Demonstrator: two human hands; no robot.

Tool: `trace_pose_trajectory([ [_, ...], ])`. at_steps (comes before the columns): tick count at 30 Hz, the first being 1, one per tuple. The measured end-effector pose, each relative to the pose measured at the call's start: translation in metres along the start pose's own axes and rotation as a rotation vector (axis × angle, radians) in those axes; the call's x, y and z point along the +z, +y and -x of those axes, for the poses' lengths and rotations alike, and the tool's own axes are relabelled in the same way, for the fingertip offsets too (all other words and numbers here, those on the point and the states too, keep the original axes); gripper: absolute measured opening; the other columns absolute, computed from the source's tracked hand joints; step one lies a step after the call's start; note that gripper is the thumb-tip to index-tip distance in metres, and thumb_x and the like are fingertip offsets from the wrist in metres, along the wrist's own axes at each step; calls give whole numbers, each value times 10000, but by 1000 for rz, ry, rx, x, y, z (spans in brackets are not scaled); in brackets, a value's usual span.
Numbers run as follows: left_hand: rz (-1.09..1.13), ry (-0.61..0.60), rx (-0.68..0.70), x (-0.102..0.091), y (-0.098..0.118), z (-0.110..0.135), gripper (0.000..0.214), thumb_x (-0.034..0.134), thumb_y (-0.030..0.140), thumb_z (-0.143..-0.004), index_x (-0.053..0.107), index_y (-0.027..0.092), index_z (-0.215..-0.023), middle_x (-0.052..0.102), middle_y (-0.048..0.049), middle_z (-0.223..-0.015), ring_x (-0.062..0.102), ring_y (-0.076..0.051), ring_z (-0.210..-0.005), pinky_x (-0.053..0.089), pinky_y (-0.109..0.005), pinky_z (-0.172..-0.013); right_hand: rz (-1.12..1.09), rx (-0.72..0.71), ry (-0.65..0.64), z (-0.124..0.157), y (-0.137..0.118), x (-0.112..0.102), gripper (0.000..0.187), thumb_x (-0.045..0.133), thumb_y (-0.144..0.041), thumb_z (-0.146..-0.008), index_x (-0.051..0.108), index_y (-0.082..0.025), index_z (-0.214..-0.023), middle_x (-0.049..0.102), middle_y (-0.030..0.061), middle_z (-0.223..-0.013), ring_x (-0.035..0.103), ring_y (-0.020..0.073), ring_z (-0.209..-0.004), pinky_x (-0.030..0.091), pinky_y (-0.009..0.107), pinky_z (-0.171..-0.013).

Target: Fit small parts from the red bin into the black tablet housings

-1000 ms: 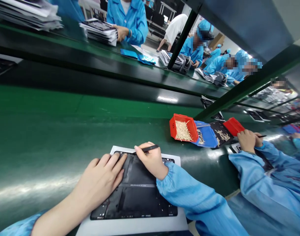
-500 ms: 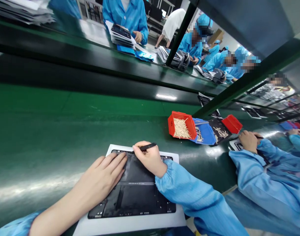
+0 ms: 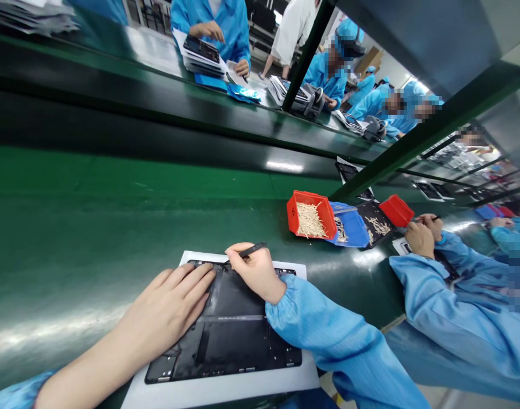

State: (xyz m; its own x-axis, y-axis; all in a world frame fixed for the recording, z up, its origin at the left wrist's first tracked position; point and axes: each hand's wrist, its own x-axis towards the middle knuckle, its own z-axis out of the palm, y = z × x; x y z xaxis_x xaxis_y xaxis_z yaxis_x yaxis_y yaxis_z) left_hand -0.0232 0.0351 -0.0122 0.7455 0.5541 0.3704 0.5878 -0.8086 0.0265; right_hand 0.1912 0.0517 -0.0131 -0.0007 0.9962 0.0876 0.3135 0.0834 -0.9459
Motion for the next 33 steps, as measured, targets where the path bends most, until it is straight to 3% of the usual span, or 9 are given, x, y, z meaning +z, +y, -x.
trace_pose_trajectory([
  [15, -15, -53, -7, 1, 0, -8, 424, 455, 261, -984, 569, 102, -1359, 692, -114, -1205, 571, -286, -1043, 399, -414, -837, 54, -22, 39, 1, -2, -1, 210, 598, -305, -892, 753, -177, -831, 734, 17, -772, 650, 152, -675, 494, 239, -620],
  [33, 6, -59, 5, -1, 0, -9, 443, 481, 262, -965, 566, 99, -1368, 687, -113, -1217, 577, -282, -1038, 415, -422, -837, 108, 1, 71, 0, -2, -3, 218, 591, -299, -880, 718, -176, -753, 656, 3, -655, 561, 136, -572, 442, 240, -530],
])
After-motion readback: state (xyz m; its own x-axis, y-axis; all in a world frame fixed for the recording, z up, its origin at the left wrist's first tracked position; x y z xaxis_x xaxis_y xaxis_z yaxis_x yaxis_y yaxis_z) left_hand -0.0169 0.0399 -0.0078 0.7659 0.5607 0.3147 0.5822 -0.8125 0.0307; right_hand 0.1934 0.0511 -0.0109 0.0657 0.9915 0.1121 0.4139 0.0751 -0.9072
